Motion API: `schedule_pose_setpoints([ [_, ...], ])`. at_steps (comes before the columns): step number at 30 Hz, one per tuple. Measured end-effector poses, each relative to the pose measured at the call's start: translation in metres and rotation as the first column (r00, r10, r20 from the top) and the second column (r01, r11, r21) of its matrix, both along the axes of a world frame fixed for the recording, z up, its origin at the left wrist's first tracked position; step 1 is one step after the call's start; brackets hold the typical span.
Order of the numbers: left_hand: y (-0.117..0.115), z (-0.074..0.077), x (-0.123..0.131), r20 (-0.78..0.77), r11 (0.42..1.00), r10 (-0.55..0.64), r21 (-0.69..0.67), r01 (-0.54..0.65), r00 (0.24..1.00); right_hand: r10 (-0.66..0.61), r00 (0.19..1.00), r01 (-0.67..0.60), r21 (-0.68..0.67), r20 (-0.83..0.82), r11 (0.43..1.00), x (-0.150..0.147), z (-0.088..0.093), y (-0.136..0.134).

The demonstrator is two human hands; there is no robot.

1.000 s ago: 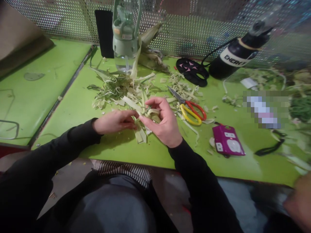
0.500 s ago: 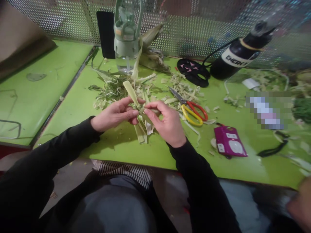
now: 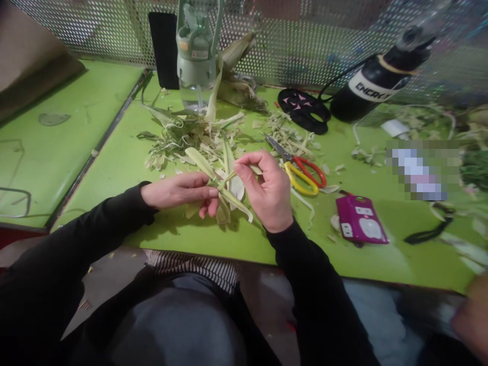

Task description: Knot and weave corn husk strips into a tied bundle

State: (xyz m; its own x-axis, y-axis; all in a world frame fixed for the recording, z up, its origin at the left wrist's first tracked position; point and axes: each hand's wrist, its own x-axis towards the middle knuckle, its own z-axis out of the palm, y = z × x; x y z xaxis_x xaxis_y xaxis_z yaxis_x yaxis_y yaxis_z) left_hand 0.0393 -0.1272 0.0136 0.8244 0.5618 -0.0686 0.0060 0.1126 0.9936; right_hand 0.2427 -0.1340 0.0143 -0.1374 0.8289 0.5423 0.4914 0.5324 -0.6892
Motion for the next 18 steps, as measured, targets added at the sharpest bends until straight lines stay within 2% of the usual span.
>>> schedule_pose_setpoints([
  [2, -0.002, 0.003, 0.000, -0.004, 0.999, 0.000, 0.042, 0.000, 1.000, -0.007, 0.999, 0.006, -0.036, -0.031, 0.999, 0.001, 0.001, 0.000],
  [5, -0.005, 0.003, 0.003, 0.012, 0.988, 0.123, 0.090, -0.124, 0.992, 0.043, 0.994, -0.058, -0.154, -0.100, 0.986, 0.004, -0.001, 0.003],
  [7, -0.005, 0.000, 0.005, 0.079, 0.958, 0.264, 0.093, -0.271, 0.961, 0.128, 0.978, -0.168, -0.265, -0.162, 0.949, 0.005, -0.003, 0.004],
  [9, -0.003, -0.006, 0.007, 0.135, 0.909, 0.392, 0.097, -0.406, 0.910, 0.194, 0.961, -0.258, -0.379, -0.198, 0.889, 0.004, -0.004, 0.004],
  [11, 0.000, -0.012, 0.008, 0.122, 0.863, 0.474, 0.131, -0.487, 0.872, 0.221, 0.962, -0.273, -0.468, -0.164, 0.841, 0.002, -0.002, 0.001],
  [14, 0.002, -0.017, 0.008, 0.050, 0.848, 0.497, 0.185, -0.497, 0.866, 0.248, 0.967, -0.245, -0.520, -0.066, 0.818, 0.001, 0.005, -0.002],
  [18, 0.002, -0.014, 0.008, 0.025, 0.848, 0.488, 0.223, -0.481, 0.872, 0.315, 0.949, -0.267, -0.561, -0.012, 0.783, 0.011, 0.017, -0.002],
])
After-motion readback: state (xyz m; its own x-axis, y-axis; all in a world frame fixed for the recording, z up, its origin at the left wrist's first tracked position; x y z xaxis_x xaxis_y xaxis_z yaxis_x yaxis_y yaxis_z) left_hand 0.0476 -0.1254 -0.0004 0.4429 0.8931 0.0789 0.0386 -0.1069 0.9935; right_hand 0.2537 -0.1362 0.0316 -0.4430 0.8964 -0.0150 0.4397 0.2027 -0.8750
